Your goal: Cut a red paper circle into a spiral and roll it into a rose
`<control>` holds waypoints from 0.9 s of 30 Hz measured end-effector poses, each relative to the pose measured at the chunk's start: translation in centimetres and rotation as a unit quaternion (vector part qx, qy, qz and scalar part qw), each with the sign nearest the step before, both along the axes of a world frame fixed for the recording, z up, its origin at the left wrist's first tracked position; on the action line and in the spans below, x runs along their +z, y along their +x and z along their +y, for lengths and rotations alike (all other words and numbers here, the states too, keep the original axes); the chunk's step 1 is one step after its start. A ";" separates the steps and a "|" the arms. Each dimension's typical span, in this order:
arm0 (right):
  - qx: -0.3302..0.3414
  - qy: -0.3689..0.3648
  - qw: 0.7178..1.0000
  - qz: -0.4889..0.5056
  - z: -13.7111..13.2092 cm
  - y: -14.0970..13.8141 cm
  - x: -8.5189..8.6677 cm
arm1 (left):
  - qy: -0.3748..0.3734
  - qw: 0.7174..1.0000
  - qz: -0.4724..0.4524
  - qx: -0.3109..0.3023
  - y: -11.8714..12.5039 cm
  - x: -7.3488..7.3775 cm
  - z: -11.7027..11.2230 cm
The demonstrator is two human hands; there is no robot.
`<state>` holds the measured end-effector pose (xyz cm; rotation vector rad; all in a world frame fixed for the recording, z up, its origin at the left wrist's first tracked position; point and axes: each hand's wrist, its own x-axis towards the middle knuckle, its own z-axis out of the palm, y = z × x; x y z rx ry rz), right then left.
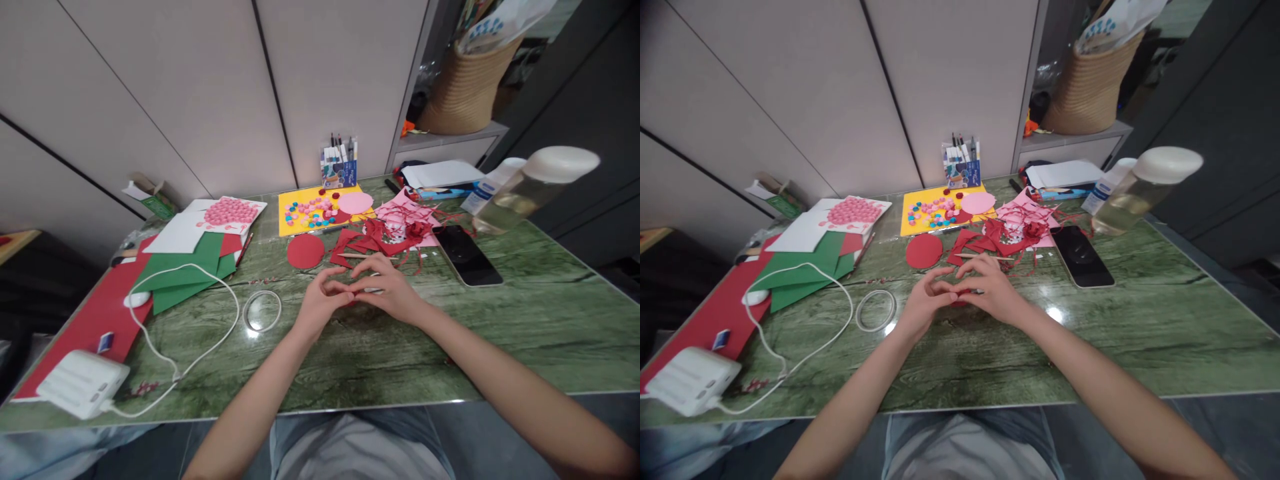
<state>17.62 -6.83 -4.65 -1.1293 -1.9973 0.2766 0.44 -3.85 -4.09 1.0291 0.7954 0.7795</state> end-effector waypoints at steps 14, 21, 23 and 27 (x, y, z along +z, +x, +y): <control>-0.039 -0.007 0.999 0.005 0.0 -0.4 -0.7 | -0.007 1.000 -0.016 0.020 0.1 -0.2 -0.1; -0.068 -0.004 0.997 0.038 -0.1 -0.2 -0.1 | -0.024 0.999 -0.034 0.004 0.1 0.0 -0.2; -0.067 -0.008 0.997 0.036 -0.1 -0.1 0.1 | -0.015 0.999 -0.033 -0.004 0.1 -0.1 -0.3; -0.059 -0.018 0.998 0.028 0.0 0.0 0.4 | -0.002 1.000 -0.020 -0.018 0.1 -0.2 -0.4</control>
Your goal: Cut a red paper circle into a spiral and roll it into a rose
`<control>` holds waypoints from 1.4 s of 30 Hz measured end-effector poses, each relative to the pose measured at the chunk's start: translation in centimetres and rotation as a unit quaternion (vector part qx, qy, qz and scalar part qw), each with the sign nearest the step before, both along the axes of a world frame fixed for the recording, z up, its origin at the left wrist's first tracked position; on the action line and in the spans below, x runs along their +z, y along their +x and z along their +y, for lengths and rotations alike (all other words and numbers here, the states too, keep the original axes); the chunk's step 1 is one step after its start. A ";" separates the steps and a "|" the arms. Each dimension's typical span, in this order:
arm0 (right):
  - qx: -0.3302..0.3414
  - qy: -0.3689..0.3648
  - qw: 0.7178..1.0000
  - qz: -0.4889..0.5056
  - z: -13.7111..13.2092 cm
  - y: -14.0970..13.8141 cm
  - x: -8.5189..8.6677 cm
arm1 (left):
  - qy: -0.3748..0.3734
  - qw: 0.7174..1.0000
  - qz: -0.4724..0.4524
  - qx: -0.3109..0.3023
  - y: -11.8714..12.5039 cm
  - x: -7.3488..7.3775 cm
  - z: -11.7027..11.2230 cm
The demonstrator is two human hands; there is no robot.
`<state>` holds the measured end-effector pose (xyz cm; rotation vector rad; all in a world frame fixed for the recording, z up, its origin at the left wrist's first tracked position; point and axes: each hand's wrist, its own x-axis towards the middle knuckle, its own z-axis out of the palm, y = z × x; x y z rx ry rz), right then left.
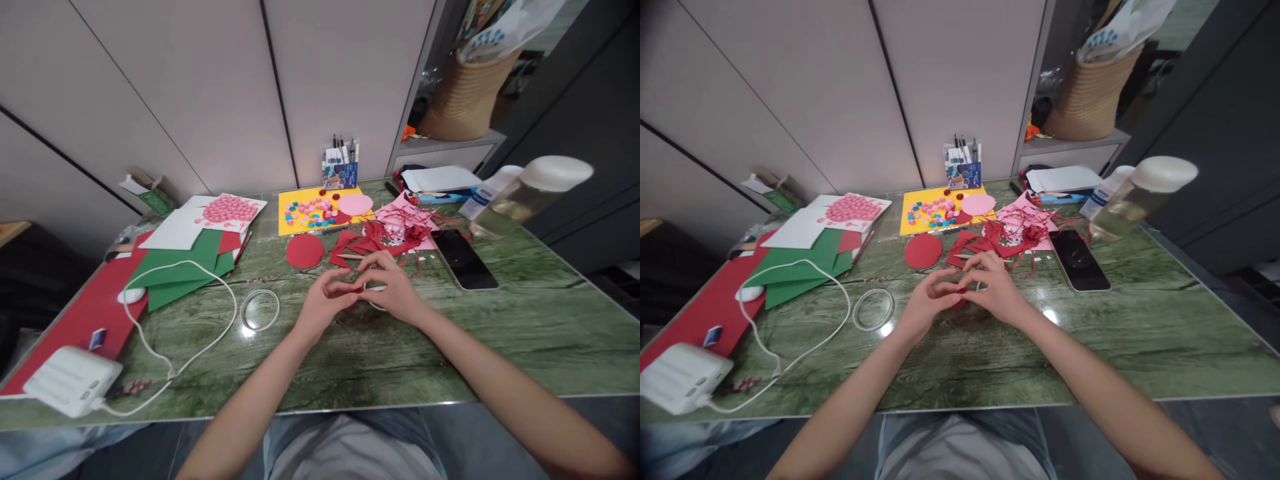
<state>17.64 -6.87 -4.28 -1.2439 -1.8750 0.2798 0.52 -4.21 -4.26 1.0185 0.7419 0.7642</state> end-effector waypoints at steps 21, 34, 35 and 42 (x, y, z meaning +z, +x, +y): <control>0.046 -0.054 0.997 -0.039 -0.2 -0.5 0.2 | -0.005 1.000 0.001 -0.025 0.4 -0.7 -0.2; 0.107 -0.052 0.990 -0.077 0.1 0.4 -0.1 | 0.004 1.000 0.020 0.002 -0.3 -0.6 1.1; 0.106 -0.046 0.990 -0.080 0.1 0.2 -0.3 | 0.012 1.000 0.021 0.004 -0.3 -0.6 1.1; 0.007 0.034 0.997 -0.067 0.4 -0.5 -1.7 | 0.015 0.997 0.010 0.079 0.2 -1.0 0.5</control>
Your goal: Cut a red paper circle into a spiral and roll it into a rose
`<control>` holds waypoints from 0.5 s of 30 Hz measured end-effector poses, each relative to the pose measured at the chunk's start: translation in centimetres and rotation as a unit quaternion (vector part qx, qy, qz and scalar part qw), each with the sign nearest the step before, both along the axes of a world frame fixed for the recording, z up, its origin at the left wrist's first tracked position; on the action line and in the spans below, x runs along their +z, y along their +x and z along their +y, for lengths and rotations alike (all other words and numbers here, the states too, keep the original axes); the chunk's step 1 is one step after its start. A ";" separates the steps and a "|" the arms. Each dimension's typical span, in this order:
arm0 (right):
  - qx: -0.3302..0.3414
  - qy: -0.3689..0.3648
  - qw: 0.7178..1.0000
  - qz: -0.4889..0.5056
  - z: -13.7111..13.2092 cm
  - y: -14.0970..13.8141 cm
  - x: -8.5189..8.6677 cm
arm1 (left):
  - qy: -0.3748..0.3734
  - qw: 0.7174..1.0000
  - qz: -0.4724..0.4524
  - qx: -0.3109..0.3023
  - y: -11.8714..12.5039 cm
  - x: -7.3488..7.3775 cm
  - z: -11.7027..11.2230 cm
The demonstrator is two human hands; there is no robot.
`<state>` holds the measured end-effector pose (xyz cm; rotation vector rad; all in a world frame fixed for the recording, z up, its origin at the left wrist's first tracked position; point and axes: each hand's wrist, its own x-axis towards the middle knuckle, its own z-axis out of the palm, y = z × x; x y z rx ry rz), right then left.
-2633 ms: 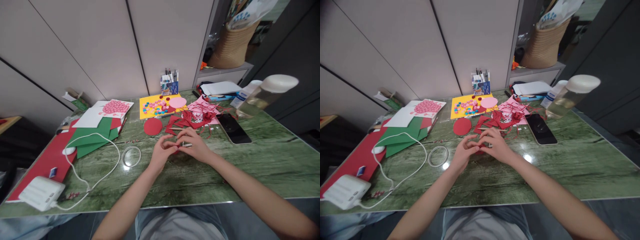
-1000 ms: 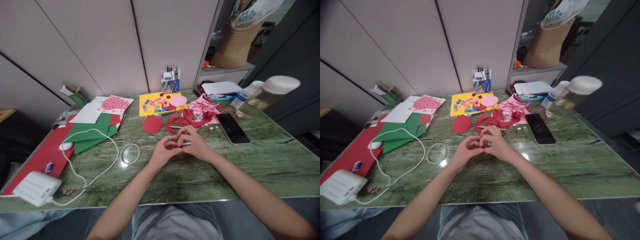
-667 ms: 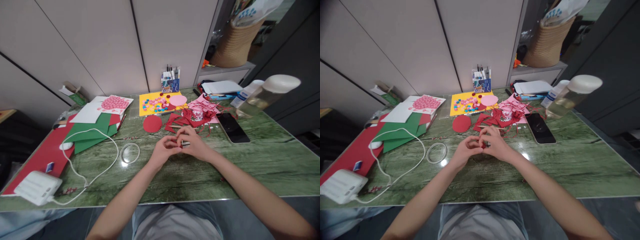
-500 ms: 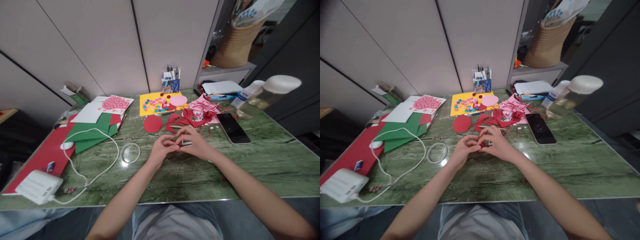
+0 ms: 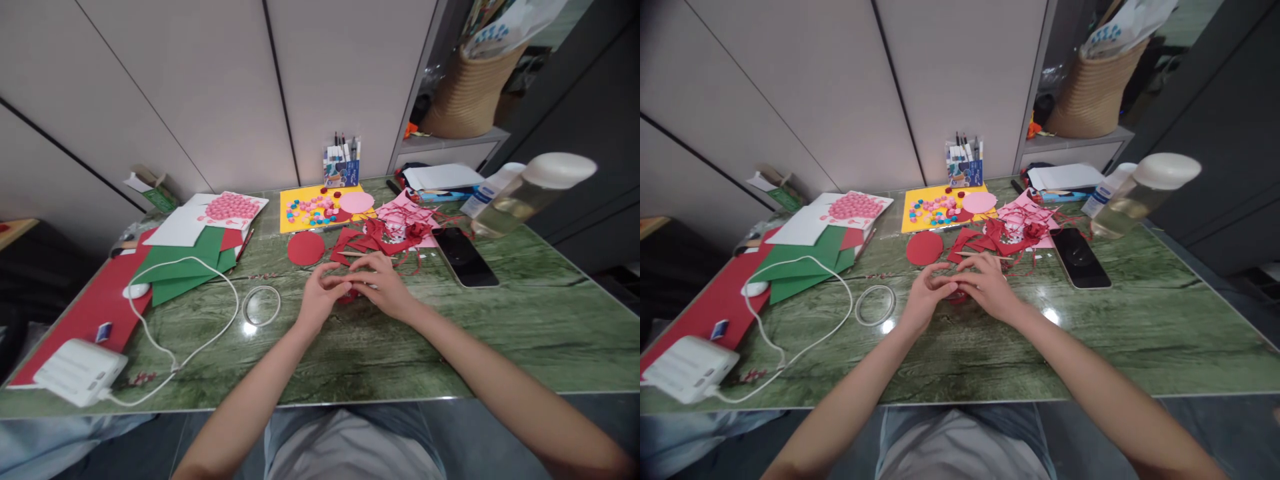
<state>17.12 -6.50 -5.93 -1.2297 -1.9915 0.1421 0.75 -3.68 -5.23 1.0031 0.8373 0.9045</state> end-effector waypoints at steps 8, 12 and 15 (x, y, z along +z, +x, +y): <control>-0.045 0.027 0.998 0.021 0.0 -0.3 -0.3 | 0.005 1.000 -0.021 0.019 0.3 -0.7 -0.2; -0.055 0.016 0.998 0.023 0.1 -0.1 -0.4 | 0.003 1.000 -0.023 0.008 0.4 -0.8 -0.2; -0.052 0.008 0.998 0.023 0.2 0.0 -0.5 | 0.003 1.000 -0.015 -0.001 0.4 -0.8 -0.2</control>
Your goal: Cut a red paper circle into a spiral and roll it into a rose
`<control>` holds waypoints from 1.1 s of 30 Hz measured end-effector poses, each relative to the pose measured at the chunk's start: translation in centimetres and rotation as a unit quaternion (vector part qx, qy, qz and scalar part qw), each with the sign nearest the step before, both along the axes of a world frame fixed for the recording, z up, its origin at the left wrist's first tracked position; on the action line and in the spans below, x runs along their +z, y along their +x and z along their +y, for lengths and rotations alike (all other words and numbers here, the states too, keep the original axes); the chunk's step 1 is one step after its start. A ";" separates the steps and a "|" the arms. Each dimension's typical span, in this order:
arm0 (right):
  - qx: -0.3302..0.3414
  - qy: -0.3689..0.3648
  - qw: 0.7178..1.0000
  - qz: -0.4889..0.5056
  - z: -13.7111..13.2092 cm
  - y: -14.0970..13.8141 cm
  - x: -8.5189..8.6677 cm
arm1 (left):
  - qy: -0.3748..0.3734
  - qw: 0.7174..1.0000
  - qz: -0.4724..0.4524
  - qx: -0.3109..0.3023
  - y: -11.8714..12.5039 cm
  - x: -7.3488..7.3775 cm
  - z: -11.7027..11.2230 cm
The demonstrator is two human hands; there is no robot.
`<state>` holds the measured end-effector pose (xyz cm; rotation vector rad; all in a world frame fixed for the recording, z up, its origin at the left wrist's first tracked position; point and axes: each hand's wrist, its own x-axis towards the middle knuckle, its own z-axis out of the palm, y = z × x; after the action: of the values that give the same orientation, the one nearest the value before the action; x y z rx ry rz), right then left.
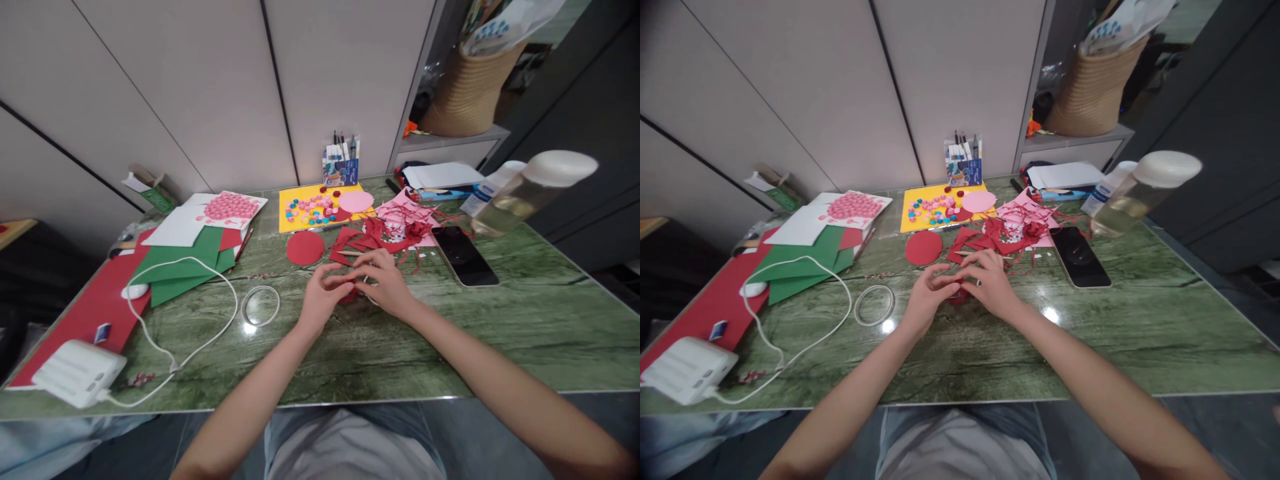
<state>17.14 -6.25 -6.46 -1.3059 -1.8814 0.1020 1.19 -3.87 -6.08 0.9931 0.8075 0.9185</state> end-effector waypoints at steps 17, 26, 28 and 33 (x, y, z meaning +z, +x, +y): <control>0.061 -0.025 0.997 -0.034 0.2 0.4 0.6 | 0.023 0.996 0.069 -0.051 -0.4 0.1 0.4; 0.112 -0.046 0.992 -0.045 0.5 1.2 0.3 | 0.005 0.997 0.061 -0.042 -0.8 0.1 1.0; 0.127 -0.050 0.989 -0.049 0.5 1.1 0.1 | 0.004 0.997 0.059 -0.047 -0.8 0.2 1.1; 0.081 -0.023 0.996 -0.033 0.5 0.5 -0.3 | -0.009 0.999 0.036 -0.025 -0.7 0.4 0.8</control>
<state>17.67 -5.77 -6.78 -1.1992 -2.0510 0.1894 0.53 -3.04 -5.71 1.0310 0.8476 0.8352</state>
